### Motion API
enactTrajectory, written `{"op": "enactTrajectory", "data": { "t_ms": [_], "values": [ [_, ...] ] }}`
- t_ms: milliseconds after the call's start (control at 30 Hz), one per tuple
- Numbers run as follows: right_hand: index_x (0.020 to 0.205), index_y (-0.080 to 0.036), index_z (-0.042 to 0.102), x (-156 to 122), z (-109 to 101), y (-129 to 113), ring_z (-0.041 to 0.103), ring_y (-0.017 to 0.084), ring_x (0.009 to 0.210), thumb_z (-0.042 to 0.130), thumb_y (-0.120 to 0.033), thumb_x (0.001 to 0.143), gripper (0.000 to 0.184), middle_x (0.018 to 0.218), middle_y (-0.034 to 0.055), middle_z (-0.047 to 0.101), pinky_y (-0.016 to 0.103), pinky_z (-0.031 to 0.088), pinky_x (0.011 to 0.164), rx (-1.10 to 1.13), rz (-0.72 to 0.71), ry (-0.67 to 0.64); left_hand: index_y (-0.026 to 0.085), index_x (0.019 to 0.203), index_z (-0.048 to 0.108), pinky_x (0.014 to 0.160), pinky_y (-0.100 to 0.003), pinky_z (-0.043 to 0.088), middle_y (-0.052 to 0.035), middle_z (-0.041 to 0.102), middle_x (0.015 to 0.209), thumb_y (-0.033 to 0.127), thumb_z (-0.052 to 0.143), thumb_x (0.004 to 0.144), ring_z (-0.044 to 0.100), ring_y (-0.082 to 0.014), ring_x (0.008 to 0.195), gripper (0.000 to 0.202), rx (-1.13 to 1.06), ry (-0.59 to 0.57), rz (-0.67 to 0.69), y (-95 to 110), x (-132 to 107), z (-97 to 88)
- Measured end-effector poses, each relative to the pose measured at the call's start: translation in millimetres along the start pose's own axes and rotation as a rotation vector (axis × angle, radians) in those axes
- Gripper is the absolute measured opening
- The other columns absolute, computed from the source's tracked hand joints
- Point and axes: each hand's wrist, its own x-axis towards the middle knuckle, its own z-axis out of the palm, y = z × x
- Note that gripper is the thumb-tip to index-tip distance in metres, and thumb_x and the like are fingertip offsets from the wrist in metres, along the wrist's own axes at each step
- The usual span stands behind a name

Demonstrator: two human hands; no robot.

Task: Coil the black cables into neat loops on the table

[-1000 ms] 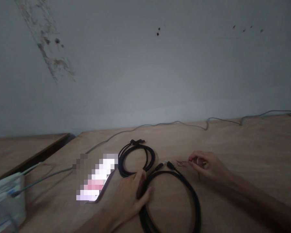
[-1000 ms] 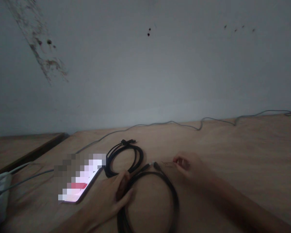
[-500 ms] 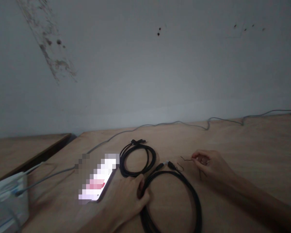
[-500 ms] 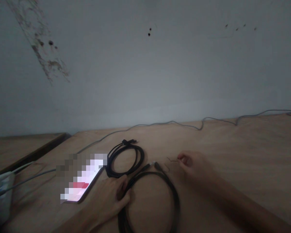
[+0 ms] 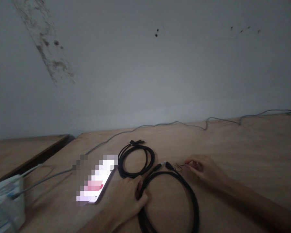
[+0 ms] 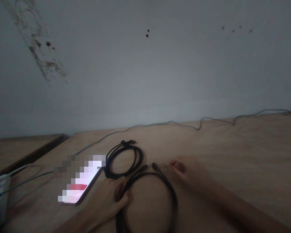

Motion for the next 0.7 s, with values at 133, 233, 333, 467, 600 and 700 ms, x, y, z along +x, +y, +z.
{"op": "enactTrajectory", "data": {
  "t_ms": [133,233,333,467,600,700],
  "values": [
    [0.090,-0.026,0.077,0,1,-4,0.064,0.020,0.069,0.054,-0.030,0.092,0.023,0.079,0.0038,0.075,0.029,0.045,0.062,-0.111,-0.051,-0.045,0.022,0.073,0.052,0.060,-0.031,0.029,-0.0002,0.064,0.069,0.034,0.055,0.081,0.060,-0.0206,0.066,0.014,0.003,0.013,0.000,-1,-1,1.8],
    [0.088,-0.023,0.075,2,-2,4,0.063,0.020,0.070,0.055,-0.026,0.090,0.021,0.080,0.0052,0.073,0.030,0.044,0.064,-0.227,-0.063,0.000,0.022,0.074,0.052,0.060,-0.031,0.030,-0.0004,0.065,0.070,0.032,0.055,0.081,0.060,-0.0203,0.067,0.013,-0.014,0.005,-0.010,0,-1,0.7],
    [0.088,-0.021,0.074,3,-7,16,0.064,0.022,0.074,0.055,-0.025,0.090,0.020,0.085,0.0078,0.073,0.032,0.045,0.068,-0.321,-0.069,0.054,0.022,0.075,0.053,0.060,-0.031,0.031,-0.0005,0.065,0.071,0.033,0.055,0.081,0.061,-0.0204,0.067,0.013,-0.015,-0.001,-0.019,2,-1,-0.8],
    [0.088,-0.021,0.073,4,-15,23,0.066,0.025,0.082,0.054,-0.026,0.091,0.019,0.093,0.0100,0.074,0.036,0.047,0.074,-0.388,-0.054,0.097,0.022,0.075,0.053,0.060,-0.031,0.030,-0.0007,0.065,0.071,0.034,0.054,0.082,0.060,-0.0205,0.067,0.014,-0.008,0.004,-0.025,0,-1,-0.8],
    [0.094,-0.020,0.072,4,-21,18,0.067,0.026,0.086,0.053,-0.027,0.093,0.020,0.096,0.0106,0.075,0.038,0.049,0.078,-0.343,-0.078,0.143,0.022,0.078,0.054,0.060,-0.030,0.031,-0.0010,0.066,0.072,0.033,0.054,0.083,0.061,-0.0208,0.069,0.013,-0.012,-0.009,-0.044,0,1,-1.5],
    [0.092,-0.020,0.072,3,-21,14,0.067,0.023,0.084,0.050,-0.023,0.095,0.022,0.095,0.0095,0.074,0.035,0.049,0.076,-0.309,-0.217,0.084,0.021,0.078,0.053,0.060,-0.030,0.030,-0.0013,0.066,0.072,0.033,0.052,0.085,0.062,-0.0209,0.070,0.014,-0.014,-0.021,-0.072,1,3,-2.0]
  ]
}}
